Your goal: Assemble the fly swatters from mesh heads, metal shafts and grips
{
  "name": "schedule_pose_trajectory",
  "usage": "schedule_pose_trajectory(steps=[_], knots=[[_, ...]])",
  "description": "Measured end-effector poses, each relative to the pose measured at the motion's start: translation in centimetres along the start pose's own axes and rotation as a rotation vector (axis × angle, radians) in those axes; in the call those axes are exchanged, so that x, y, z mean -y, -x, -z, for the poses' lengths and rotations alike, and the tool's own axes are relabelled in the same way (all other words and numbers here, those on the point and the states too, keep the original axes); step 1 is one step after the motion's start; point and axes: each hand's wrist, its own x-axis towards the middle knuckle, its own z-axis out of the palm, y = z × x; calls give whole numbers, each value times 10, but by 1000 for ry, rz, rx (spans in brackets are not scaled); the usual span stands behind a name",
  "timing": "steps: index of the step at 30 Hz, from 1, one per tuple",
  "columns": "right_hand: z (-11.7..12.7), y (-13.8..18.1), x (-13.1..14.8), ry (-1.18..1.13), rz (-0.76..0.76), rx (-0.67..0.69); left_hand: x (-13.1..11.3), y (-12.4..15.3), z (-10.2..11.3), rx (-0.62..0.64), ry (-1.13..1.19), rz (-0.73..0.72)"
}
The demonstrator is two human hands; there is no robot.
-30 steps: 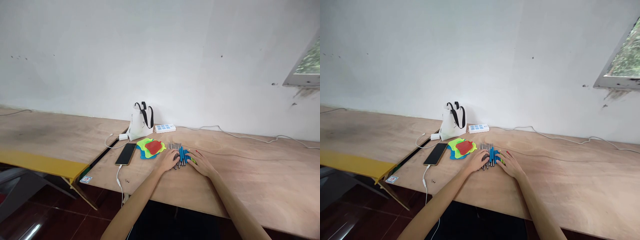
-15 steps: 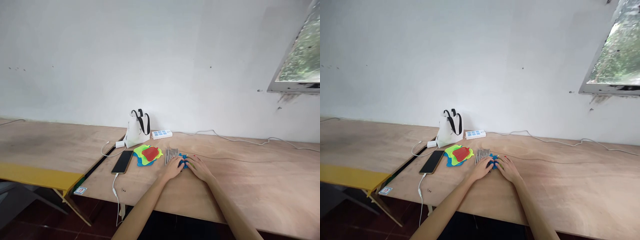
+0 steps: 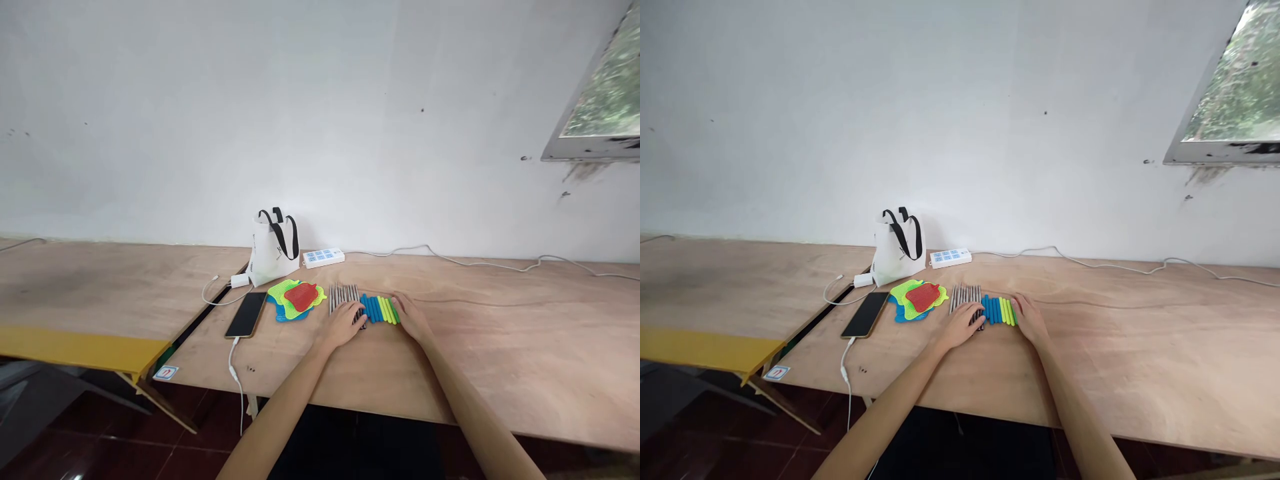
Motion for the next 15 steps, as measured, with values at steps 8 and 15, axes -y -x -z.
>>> schedule_pose_trajectory(steps=[8, 15], knots=[[0, 2, -9, 16, -121, -44, 1, 1, -2, -14, -20, -1], [1, 3, -6, 45, -78, 1, 0, 2, 0, -10, -37, -5]])
